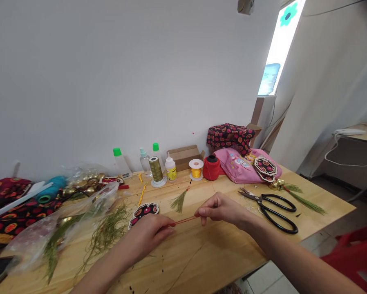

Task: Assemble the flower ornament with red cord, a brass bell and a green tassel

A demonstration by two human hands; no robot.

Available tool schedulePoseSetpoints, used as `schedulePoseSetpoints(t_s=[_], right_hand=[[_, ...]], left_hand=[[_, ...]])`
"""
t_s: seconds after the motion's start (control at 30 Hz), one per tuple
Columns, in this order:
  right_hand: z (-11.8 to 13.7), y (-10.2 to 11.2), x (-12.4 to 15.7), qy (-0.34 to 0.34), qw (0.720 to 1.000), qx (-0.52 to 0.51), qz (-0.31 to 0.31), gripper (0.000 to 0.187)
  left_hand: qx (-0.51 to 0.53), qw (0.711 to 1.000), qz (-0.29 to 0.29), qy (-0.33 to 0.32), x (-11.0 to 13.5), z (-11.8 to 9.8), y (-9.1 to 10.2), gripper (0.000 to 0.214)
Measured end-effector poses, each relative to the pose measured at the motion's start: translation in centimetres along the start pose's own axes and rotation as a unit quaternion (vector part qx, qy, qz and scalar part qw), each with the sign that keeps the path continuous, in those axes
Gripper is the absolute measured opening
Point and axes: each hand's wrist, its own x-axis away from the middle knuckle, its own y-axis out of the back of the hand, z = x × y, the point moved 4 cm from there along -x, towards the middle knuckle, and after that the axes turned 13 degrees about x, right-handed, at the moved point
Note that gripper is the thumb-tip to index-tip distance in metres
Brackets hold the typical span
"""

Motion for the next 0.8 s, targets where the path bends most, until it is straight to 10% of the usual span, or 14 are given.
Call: schedulePoseSetpoints(t_s=[0.33,0.8], right_hand=[[1.5,-0.3,-0.2,0.053,0.994,0.086,-0.043,0.040],[-0.2,0.1,1.5,0.007,0.998,0.024,-0.061,0.040]], left_hand=[[-0.172,0.985,-0.009,0.026,-0.6,0.1,0.5,0.026],[-0.088,0.985,-0.090,-0.118,-0.5,2.1,0.7,0.023]])
